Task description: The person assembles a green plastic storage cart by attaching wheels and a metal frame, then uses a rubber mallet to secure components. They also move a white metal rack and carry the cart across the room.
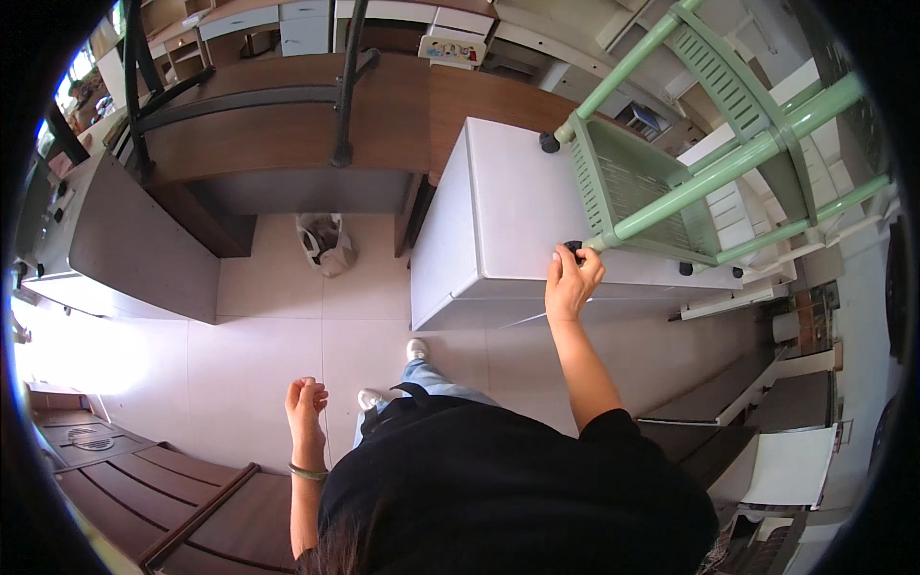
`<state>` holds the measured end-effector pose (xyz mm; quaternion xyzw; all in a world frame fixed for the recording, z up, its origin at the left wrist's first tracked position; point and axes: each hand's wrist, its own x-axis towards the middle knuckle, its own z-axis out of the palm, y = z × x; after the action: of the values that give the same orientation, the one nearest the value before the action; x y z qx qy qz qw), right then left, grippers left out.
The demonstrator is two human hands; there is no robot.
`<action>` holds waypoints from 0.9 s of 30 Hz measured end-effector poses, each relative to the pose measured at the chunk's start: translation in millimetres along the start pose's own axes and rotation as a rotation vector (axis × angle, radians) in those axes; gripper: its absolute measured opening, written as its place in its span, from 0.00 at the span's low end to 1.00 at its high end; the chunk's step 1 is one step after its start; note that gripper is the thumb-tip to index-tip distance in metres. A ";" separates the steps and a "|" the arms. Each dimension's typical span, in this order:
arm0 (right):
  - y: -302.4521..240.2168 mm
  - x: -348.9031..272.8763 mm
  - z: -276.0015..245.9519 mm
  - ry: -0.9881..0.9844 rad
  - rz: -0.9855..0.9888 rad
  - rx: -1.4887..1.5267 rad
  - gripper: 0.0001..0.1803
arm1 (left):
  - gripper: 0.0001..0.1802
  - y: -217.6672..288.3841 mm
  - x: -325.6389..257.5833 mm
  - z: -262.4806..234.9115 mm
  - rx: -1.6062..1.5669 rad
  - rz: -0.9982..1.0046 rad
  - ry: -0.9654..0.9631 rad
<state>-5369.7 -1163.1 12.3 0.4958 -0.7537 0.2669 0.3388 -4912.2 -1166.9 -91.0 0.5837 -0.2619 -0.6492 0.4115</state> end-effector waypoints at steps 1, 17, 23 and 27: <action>-0.8 -2.9 2.5 -0.036 0.049 0.022 0.16 | 0.08 8.4 4.2 -1.3 0.022 -0.012 0.024; 5.6 -12.0 10.4 -0.082 0.142 0.171 0.09 | 0.07 42.3 52.5 44.9 0.201 -0.066 -0.187; 8.9 -13.0 -5.2 0.118 0.541 0.270 0.24 | 0.08 101.3 78.3 173.4 0.314 0.175 -0.584; 19.9 4.3 9.4 -0.015 0.719 0.287 0.35 | 0.10 142.8 89.7 286.5 0.421 0.384 -0.912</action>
<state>-5391.6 -1165.2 8.4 0.2442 -0.8371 0.4676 0.1452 -5156.6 -1357.3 29.5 0.2542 -0.6404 -0.6834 0.2413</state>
